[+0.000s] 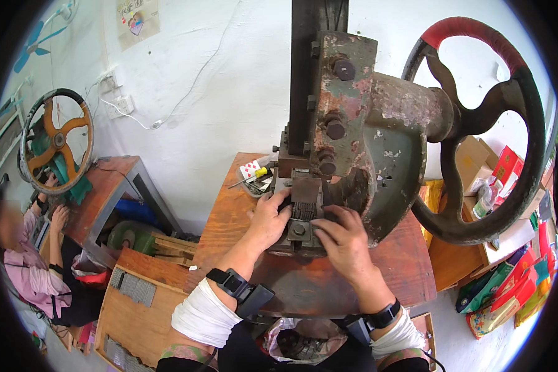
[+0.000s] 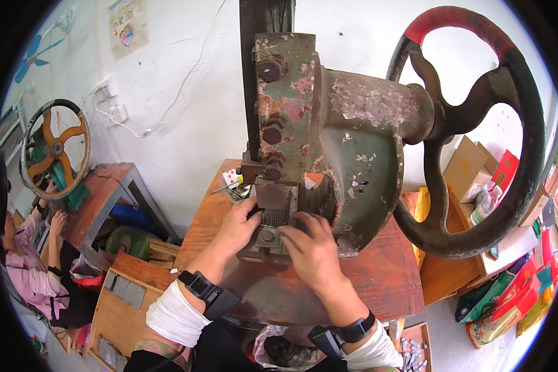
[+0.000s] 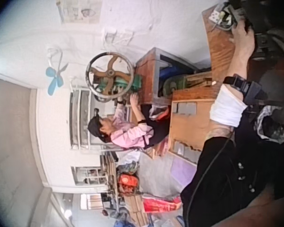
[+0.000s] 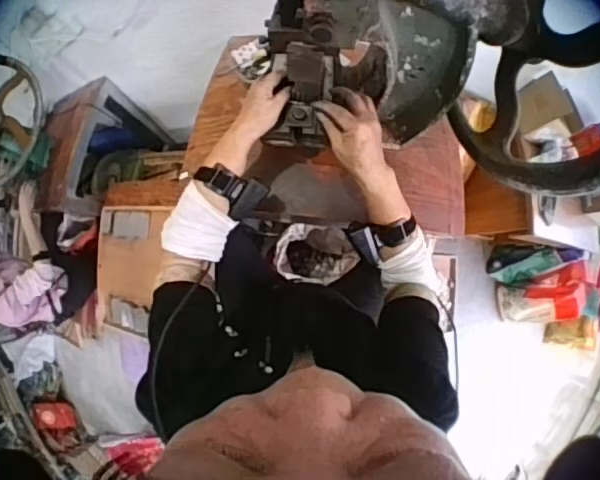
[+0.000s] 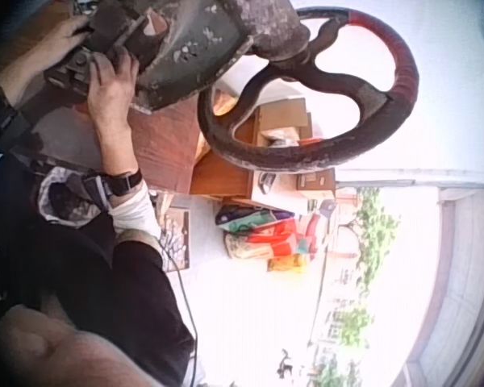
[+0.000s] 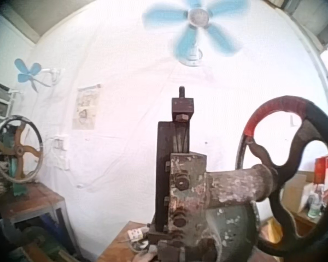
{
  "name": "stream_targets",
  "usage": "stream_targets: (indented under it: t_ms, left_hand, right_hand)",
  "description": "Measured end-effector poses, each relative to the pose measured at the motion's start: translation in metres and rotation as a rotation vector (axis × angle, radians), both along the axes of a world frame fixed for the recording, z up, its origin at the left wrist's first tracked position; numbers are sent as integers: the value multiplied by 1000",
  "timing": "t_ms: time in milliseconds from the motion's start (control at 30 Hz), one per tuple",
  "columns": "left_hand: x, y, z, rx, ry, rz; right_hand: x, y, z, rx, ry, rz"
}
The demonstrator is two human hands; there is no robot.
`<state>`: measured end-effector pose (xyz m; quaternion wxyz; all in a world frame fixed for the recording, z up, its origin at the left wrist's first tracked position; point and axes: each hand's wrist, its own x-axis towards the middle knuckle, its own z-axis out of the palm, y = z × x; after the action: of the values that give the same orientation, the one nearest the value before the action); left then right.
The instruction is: Picking up strips of metal fasteners from a tray and feeding them into a manual punch press machine.
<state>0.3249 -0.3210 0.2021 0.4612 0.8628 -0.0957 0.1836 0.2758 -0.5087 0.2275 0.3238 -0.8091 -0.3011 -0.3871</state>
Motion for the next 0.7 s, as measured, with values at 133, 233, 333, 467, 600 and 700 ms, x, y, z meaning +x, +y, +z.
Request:
stream_targets:
  t_ms: [133, 233, 333, 467, 600, 700]
  left_hand:
    - [2, 2, -4, 64, 60, -31]
    - [6, 4, -10, -14, 60, -92]
    - [3, 0, -2, 114, -12, -92]
    - [-6, -10, 14, 352, 96, 37]
    - [-8, -13, 15, 460, 72, 76]
    - [2, -8, 1, 319, 86, 22]
  right_hand:
    - [18, 19, -5, -43, -48, -137]
    - [17, 27, -2, -117, -31, -200]
    - [11, 33, 1, -183, -68, -213]
    - [15, 36, -5, -176, -70, -193]
    - [16, 36, -12, 98, 78, -7]
    - [13, 30, -17, 124, 27, -36]
